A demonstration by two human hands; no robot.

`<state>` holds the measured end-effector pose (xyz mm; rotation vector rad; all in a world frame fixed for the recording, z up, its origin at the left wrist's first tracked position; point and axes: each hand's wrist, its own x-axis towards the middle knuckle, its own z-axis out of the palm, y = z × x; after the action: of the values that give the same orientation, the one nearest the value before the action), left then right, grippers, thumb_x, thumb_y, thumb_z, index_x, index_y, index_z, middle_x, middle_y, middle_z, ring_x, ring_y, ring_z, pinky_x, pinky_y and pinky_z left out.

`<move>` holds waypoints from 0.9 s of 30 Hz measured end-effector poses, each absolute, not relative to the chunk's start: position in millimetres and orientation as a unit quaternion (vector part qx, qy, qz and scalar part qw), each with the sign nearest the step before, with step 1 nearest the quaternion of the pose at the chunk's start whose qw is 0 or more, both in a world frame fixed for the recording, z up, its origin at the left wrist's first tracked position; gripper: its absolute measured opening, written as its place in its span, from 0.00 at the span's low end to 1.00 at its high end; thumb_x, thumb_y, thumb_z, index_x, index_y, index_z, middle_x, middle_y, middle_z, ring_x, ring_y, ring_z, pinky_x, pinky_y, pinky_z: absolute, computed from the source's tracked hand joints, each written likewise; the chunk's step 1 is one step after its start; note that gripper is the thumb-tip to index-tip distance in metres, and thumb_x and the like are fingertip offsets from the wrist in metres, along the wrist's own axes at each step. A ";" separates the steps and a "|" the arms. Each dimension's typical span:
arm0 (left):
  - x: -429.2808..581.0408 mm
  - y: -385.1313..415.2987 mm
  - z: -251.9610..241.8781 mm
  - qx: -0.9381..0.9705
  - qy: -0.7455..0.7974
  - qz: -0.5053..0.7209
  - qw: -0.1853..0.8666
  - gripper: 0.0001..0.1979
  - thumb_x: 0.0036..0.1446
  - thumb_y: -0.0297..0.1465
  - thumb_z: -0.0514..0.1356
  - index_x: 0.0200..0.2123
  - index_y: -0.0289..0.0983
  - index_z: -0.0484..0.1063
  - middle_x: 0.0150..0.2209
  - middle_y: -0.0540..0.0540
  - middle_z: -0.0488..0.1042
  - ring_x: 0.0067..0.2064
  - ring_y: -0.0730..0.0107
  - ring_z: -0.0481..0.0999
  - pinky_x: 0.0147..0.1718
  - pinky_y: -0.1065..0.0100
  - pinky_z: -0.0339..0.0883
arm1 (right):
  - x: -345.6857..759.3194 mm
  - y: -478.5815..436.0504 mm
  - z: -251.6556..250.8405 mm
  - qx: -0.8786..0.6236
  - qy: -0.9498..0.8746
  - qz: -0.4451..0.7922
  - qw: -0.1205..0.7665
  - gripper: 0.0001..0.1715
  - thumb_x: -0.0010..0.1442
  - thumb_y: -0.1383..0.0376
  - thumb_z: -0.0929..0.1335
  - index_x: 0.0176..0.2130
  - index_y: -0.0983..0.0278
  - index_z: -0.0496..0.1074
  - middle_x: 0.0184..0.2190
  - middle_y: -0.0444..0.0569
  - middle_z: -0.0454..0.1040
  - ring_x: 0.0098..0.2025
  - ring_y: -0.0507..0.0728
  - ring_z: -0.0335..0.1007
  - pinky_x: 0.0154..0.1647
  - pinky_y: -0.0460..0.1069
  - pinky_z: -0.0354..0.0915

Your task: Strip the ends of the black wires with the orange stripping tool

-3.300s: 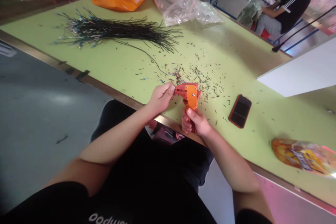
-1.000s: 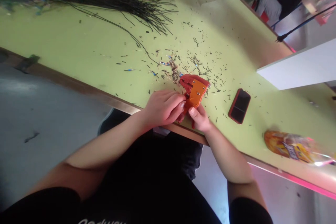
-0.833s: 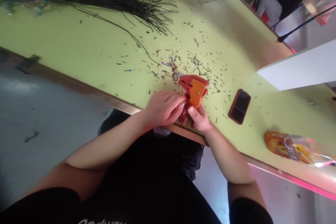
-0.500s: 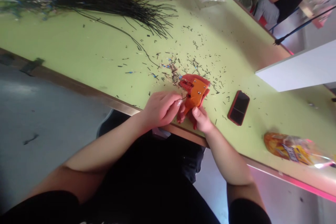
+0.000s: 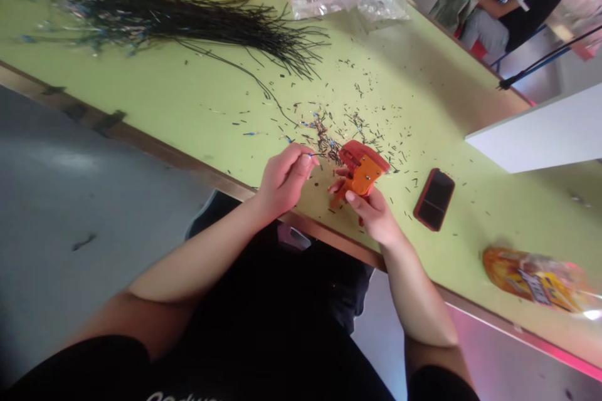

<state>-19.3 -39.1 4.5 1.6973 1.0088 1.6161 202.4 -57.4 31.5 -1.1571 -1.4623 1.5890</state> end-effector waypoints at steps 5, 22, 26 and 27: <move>-18.2 -37.5 -0.5 0.637 0.379 0.610 0.280 0.19 0.80 0.43 0.50 0.40 0.39 0.71 0.25 0.55 0.65 0.24 0.76 0.65 0.27 0.71 0.60 | 197.3 -58.2 23.3 -0.457 -0.562 0.575 0.380 0.22 0.65 0.46 0.76 0.45 0.60 0.79 0.44 0.52 0.81 0.47 0.63 0.80 0.55 0.60 0.78; -17.4 -31.3 0.6 0.711 0.411 0.516 0.243 0.25 0.79 0.48 0.43 0.30 0.42 0.57 0.24 0.54 0.62 0.24 0.72 0.63 0.25 0.68 0.56 | 192.2 -60.9 26.2 -0.369 -0.471 0.743 0.301 0.22 0.63 0.49 0.79 0.43 0.64 0.78 0.34 0.49 0.81 0.36 0.59 0.82 0.43 0.57 0.81; -18.8 -32.0 1.9 0.716 0.410 0.504 0.255 0.25 0.79 0.49 0.43 0.30 0.42 0.55 0.23 0.54 0.60 0.23 0.72 0.61 0.25 0.67 0.55 | 191.0 -61.0 29.5 -0.373 -0.482 0.735 0.299 0.23 0.63 0.47 0.78 0.41 0.63 0.78 0.32 0.48 0.80 0.33 0.58 0.81 0.40 0.55 0.80; -19.2 -32.2 2.0 0.717 0.411 0.501 0.258 0.25 0.79 0.50 0.43 0.30 0.42 0.55 0.23 0.54 0.60 0.23 0.71 0.61 0.25 0.66 0.54 | 190.6 -60.8 30.2 -0.377 -0.486 0.732 0.295 0.23 0.63 0.47 0.78 0.40 0.63 0.78 0.32 0.47 0.80 0.33 0.58 0.80 0.39 0.55 0.80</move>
<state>-19.2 -32.2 2.0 1.9443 1.1136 1.3592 190.6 -60.8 30.2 -1.0029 -1.2922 1.9476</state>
